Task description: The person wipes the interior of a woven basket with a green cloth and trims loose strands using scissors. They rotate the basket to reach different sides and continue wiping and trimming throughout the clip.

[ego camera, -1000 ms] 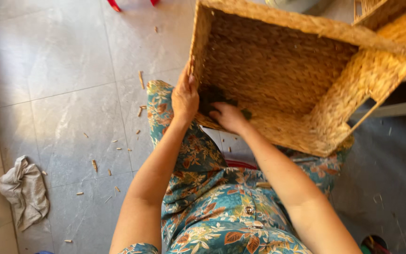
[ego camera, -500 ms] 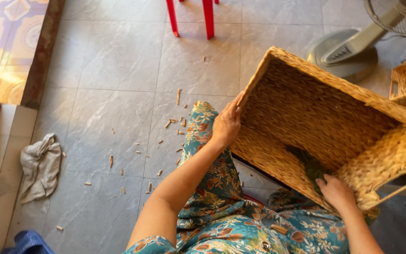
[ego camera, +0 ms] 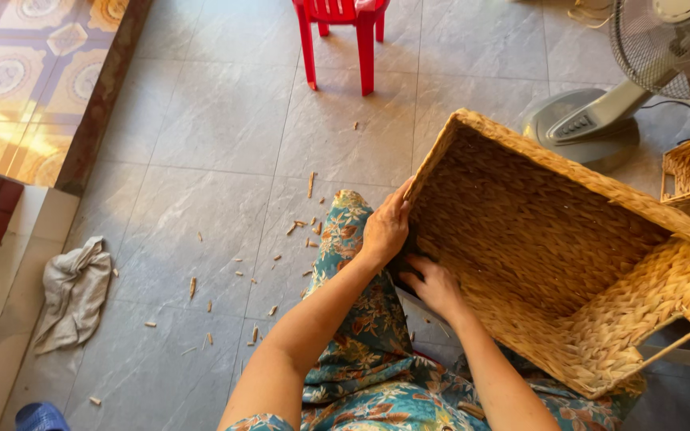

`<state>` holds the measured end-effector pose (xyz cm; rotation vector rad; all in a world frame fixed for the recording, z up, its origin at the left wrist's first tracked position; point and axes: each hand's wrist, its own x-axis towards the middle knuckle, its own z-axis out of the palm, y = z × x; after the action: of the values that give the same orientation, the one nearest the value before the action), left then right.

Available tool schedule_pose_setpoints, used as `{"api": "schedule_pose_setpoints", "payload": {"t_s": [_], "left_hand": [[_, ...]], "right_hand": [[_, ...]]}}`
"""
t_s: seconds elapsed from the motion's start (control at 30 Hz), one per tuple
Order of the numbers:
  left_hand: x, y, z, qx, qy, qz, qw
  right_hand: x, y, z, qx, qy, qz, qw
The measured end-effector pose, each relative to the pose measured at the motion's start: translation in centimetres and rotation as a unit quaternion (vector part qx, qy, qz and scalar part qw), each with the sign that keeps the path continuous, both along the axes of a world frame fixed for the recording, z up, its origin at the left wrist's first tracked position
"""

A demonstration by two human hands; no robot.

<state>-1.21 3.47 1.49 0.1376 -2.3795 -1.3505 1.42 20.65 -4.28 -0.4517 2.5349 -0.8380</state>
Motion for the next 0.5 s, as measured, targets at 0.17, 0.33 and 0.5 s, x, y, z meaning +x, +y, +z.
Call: {"api": "schedule_pose_setpoints", "payload": {"t_s": [0.17, 0.33, 0.5], "left_hand": [[0.0, -0.2, -0.1, -0.013, -0.033, -0.010, 0.999], [0.2, 0.0, 0.3, -0.001, -0.034, -0.009, 0.999], [-0.1, 0.1, 0.4, -0.011, -0.030, -0.003, 0.999]], "right_hand": [[2.2, 10.6, -0.9, 0.052, 0.039, 0.001, 0.998], [2.5, 24.4, -0.6, 0.243, -0.123, -0.066, 0.960], [2.8, 25.5, -0.5, 0.281, -0.196, -0.136, 0.930]]}}
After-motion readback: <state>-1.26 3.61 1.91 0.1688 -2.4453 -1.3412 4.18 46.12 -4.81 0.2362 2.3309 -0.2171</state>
